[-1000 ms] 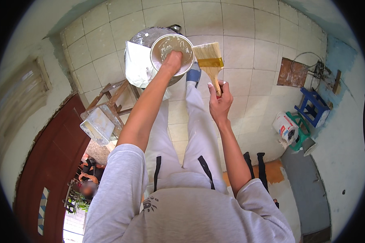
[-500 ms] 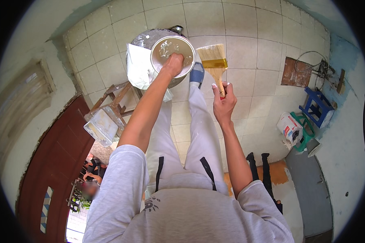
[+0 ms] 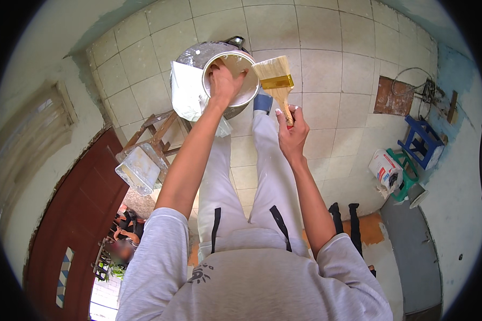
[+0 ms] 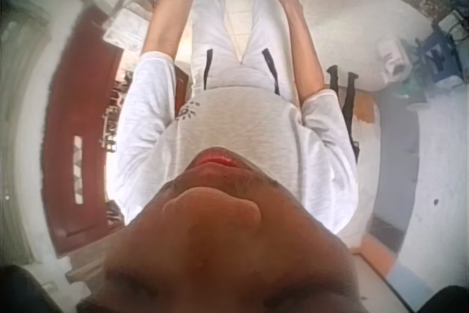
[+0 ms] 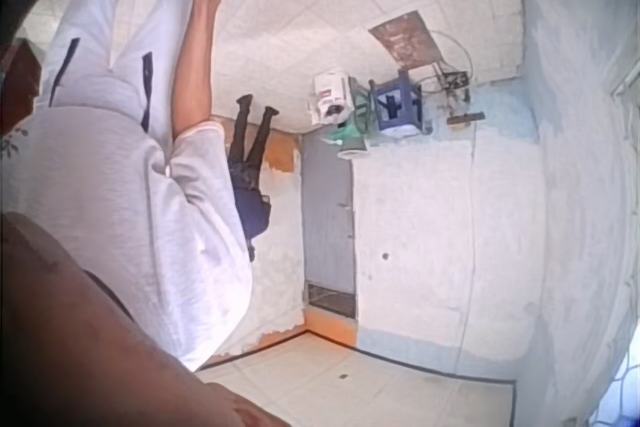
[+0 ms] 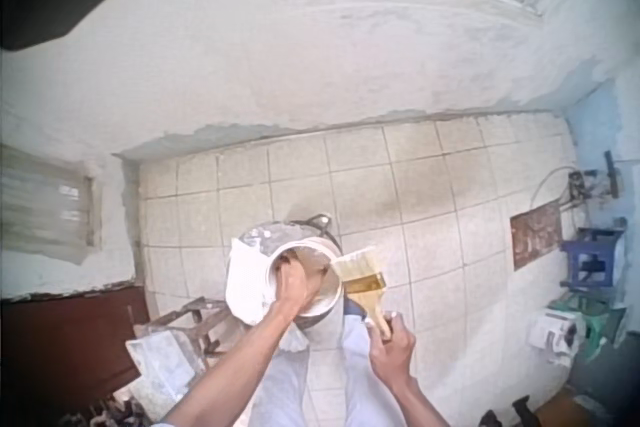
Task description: The person pours white paint from a bag into a small plastic container, then dips a brush into the container to stir and coat the bristles.
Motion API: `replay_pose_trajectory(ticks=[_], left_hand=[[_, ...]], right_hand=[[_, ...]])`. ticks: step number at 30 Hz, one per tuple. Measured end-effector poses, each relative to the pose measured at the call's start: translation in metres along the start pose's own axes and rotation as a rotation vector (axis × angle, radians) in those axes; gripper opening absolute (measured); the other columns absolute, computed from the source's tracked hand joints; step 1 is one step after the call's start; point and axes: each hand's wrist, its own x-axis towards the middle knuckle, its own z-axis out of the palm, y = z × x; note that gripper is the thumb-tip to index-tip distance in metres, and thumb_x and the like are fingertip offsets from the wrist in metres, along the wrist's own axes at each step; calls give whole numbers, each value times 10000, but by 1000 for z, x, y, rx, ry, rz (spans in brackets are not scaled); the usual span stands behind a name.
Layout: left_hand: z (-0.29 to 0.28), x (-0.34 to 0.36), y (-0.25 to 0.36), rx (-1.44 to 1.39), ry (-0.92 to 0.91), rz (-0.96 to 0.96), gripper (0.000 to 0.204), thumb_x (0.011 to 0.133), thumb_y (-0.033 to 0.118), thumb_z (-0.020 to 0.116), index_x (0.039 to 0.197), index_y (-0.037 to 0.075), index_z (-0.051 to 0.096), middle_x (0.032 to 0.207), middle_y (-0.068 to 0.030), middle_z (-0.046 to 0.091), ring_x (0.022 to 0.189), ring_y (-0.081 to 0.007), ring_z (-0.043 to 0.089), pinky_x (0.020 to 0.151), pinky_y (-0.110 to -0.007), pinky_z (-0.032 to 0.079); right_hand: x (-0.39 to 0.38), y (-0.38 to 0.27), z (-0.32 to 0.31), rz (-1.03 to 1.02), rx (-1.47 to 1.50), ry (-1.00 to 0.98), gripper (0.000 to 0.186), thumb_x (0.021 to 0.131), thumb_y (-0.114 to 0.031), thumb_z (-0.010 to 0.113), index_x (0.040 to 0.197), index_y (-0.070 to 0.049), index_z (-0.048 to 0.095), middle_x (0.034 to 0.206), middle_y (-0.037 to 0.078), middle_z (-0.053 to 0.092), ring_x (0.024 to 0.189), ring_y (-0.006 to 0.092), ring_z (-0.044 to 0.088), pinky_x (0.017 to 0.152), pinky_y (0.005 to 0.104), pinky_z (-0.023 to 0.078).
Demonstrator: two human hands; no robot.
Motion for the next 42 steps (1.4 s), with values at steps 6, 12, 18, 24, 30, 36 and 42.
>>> replay_pose_trajectory(ticks=[6,12,18,24,30,36,42], left_hand=[[25,9,6,-51,61,-159,884,865,246,742,1483,-120,226,1378,-505,316,1180,-615,522,1046,-584,440],[47,17,-1,-54,249,-143,825,805,124,704,1486,-66,277,1412,-470,331,1225,-588,493,1083,-575,403],[42,10,1,-382,134,-460,721,753,49,714,1412,-44,435,1305,-310,575,1150,-476,622,1022,-530,483],[29,-2,4,-608,165,-709,591,694,27,785,1256,-32,612,1152,-214,701,1060,-342,696,964,-408,529],[23,-4,10,-687,208,-702,533,704,31,786,1213,-53,650,1141,-185,721,1055,-336,695,942,-398,526],[19,-6,12,-757,198,-727,523,719,22,767,1226,-56,667,1159,-193,721,1029,-332,701,917,-400,532],[17,-1,-1,-519,90,-601,240,811,23,730,1037,-59,732,958,-181,758,859,-264,750,649,-336,584]], right_hand=[[3,-2,-1,-1,3,-19,186,980,-101,697,1071,32,605,875,206,702,721,276,689,634,384,535],[5,9,-8,-3,-27,-15,185,977,-95,698,1075,32,605,901,206,713,759,295,713,655,380,550],[4,11,-10,50,-5,-20,184,977,-92,696,1081,30,605,912,204,718,780,293,721,673,380,556],[5,15,-8,62,26,-38,180,978,-81,688,1083,38,603,909,213,714,787,298,724,692,386,554],[8,12,-5,40,19,-32,184,977,-83,689,1083,40,603,907,225,711,787,311,722,695,397,552],[11,10,-4,65,-2,-44,190,977,-91,693,1083,40,605,920,235,715,811,325,733,700,398,555],[10,9,-2,4,-21,-17,189,976,-94,695,1078,39,608,912,222,718,793,316,727,687,393,552]])
